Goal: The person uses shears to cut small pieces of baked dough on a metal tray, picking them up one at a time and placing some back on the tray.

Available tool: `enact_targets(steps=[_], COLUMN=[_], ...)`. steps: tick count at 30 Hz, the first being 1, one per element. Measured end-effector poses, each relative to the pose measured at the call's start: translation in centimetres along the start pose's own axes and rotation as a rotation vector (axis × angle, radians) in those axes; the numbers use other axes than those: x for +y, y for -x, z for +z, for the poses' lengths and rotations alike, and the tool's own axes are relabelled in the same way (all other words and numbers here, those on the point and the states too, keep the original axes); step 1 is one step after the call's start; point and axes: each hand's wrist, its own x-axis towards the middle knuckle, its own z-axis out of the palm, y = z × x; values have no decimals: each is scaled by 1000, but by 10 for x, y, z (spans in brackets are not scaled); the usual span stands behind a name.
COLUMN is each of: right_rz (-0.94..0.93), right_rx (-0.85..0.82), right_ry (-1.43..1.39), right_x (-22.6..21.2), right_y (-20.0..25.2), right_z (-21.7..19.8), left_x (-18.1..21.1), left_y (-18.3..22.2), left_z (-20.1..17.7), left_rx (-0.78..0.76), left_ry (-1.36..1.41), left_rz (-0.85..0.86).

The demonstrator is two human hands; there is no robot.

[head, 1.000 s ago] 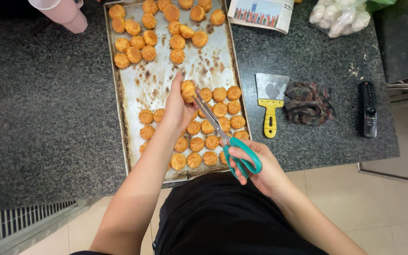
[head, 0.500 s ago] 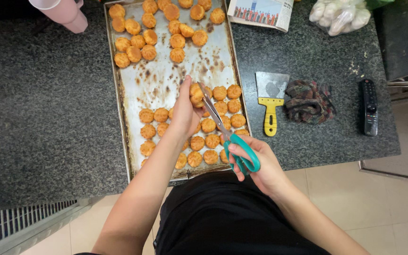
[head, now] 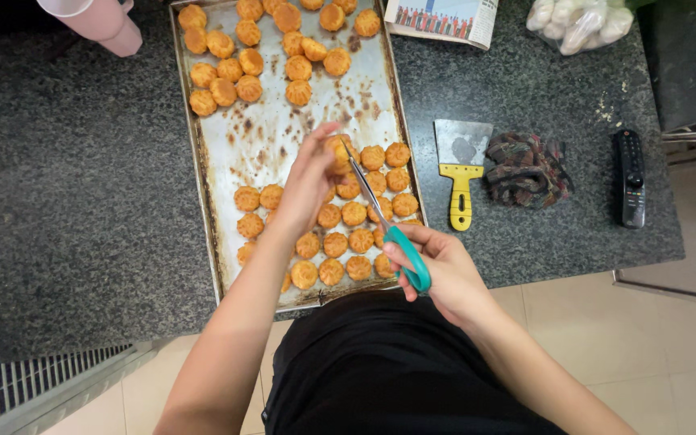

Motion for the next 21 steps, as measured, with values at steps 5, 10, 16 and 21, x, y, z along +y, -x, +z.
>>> enact_targets(steps=[5, 10, 16, 21], right_rz=[4, -15, -42, -8], right_rx=[-50, -92, -49, 9], right_ry=[-43, -106, -133, -115], right_x=[0, -6, -17, -20], right_y=[0, 3, 3, 0], right_z=[-5, -7, -9, -8], left_x=[-1, -3, -3, -16], left_y=[9, -1, -3, -17], left_z=[-12, -26, -34, -51], left_rx=[-202, -146, -122, -25], left_ry=[-14, 33, 65, -239], left_rz=[93, 75, 6, -93])
